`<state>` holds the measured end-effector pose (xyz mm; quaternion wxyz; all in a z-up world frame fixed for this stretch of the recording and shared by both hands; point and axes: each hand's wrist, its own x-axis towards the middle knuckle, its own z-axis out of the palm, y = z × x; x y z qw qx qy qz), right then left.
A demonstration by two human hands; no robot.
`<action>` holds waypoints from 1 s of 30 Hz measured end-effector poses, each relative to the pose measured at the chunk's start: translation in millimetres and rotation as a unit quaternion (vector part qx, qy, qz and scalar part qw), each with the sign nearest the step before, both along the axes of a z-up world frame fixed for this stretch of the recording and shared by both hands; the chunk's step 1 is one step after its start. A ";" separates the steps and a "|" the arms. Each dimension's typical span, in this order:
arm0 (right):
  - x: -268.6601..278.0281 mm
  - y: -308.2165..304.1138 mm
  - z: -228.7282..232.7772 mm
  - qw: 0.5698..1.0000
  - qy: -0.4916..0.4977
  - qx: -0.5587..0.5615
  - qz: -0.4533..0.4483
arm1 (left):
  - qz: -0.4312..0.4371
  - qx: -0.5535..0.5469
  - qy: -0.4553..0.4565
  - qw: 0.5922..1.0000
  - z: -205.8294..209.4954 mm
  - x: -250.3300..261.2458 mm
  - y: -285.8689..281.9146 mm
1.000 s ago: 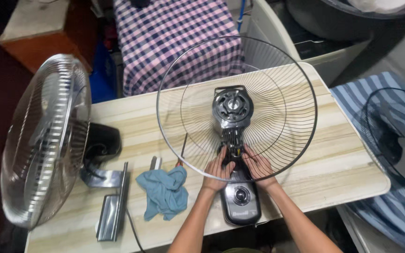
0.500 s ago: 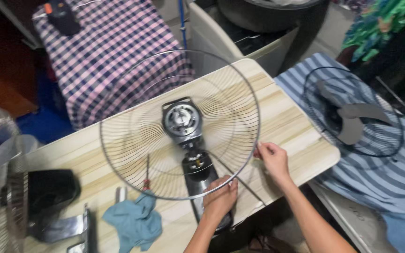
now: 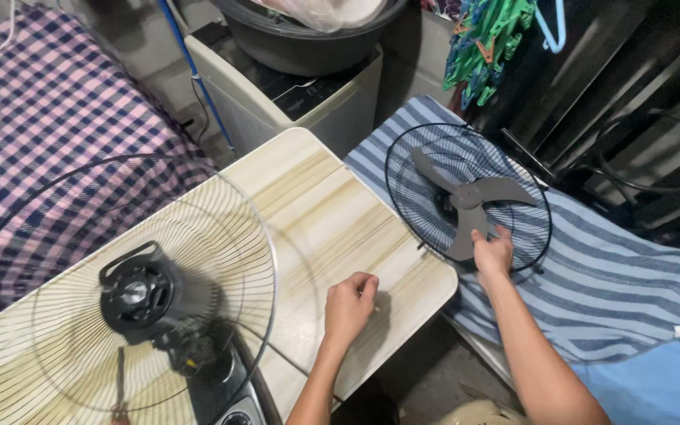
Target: The person reassembles an electric fan on a table. They attach the motor housing to the base, secure it with a screw, install the front grille, wipe the grille and fan blade with a cloth, and place the blade onto the motor shaft.
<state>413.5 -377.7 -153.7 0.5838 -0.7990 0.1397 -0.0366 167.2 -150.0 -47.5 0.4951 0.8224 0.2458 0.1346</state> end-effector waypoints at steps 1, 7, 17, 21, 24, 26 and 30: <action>13.2 -4.4 -9.0 0.992 0.072 0.100 -0.013 | 0.002 0.000 0.009 1.000 -1.9 2.8 -1.1; 40.0 -20.2 -40.6 0.914 0.122 0.387 0.029 | 0.033 -0.016 0.040 0.999 -10.5 1.8 -4.2; -101.2 19.9 57.3 0.873 0.052 0.459 0.158 | -0.015 -0.103 -0.014 0.994 18.7 -11.0 -22.3; -195.9 33.3 68.3 0.853 0.077 0.471 0.211 | -0.086 -0.174 -0.025 0.981 5.7 -39.0 -32.0; -229.5 35.1 81.2 0.815 0.113 0.509 0.254 | -0.070 -0.263 -0.059 0.960 -16.8 -82.2 -32.5; -245.2 40.6 92.0 0.800 0.145 0.515 0.272 | -0.083 -0.259 -0.039 0.961 -31.2 -118.2 -34.3; -278.2 59.3 103.9 0.825 0.204 0.452 0.272 | -0.100 -0.294 0.002 0.951 -50.4 -187.3 -33.8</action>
